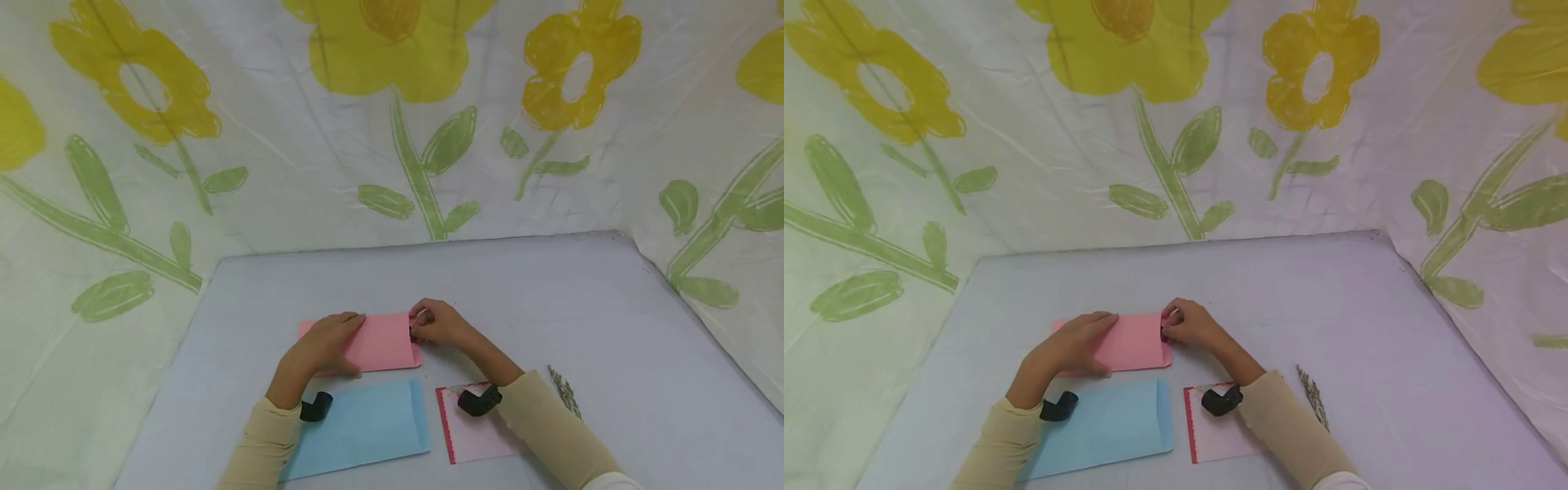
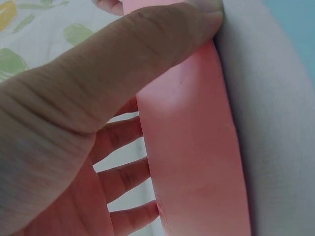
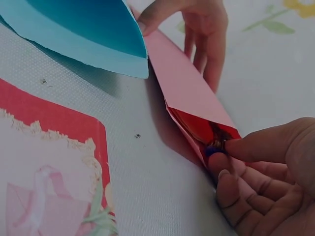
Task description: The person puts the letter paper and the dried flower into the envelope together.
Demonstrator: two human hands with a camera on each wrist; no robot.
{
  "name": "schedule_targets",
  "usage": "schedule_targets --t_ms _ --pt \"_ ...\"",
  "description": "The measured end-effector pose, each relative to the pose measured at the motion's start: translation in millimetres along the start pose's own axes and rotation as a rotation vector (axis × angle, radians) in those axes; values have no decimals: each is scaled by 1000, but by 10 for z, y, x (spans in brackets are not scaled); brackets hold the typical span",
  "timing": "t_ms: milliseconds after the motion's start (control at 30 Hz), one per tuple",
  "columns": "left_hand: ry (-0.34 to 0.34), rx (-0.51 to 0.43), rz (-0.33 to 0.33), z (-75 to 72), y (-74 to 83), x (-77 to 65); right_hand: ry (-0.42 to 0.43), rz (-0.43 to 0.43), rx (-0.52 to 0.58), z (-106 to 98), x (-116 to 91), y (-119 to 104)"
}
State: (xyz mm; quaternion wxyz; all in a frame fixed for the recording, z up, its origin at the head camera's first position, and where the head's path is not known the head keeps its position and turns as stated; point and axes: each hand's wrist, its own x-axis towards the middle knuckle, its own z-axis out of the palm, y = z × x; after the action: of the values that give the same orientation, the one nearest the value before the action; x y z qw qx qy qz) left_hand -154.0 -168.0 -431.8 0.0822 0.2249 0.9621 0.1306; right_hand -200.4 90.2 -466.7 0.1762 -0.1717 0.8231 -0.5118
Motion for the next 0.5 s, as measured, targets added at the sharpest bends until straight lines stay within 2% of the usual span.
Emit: schedule_targets --t_ms 267,500 --pt "-2 26 -18 33 -9 13 11 -13 19 49 30 -9" --pt "-5 13 -19 -6 16 1 35 -39 -17 66 35 -27"
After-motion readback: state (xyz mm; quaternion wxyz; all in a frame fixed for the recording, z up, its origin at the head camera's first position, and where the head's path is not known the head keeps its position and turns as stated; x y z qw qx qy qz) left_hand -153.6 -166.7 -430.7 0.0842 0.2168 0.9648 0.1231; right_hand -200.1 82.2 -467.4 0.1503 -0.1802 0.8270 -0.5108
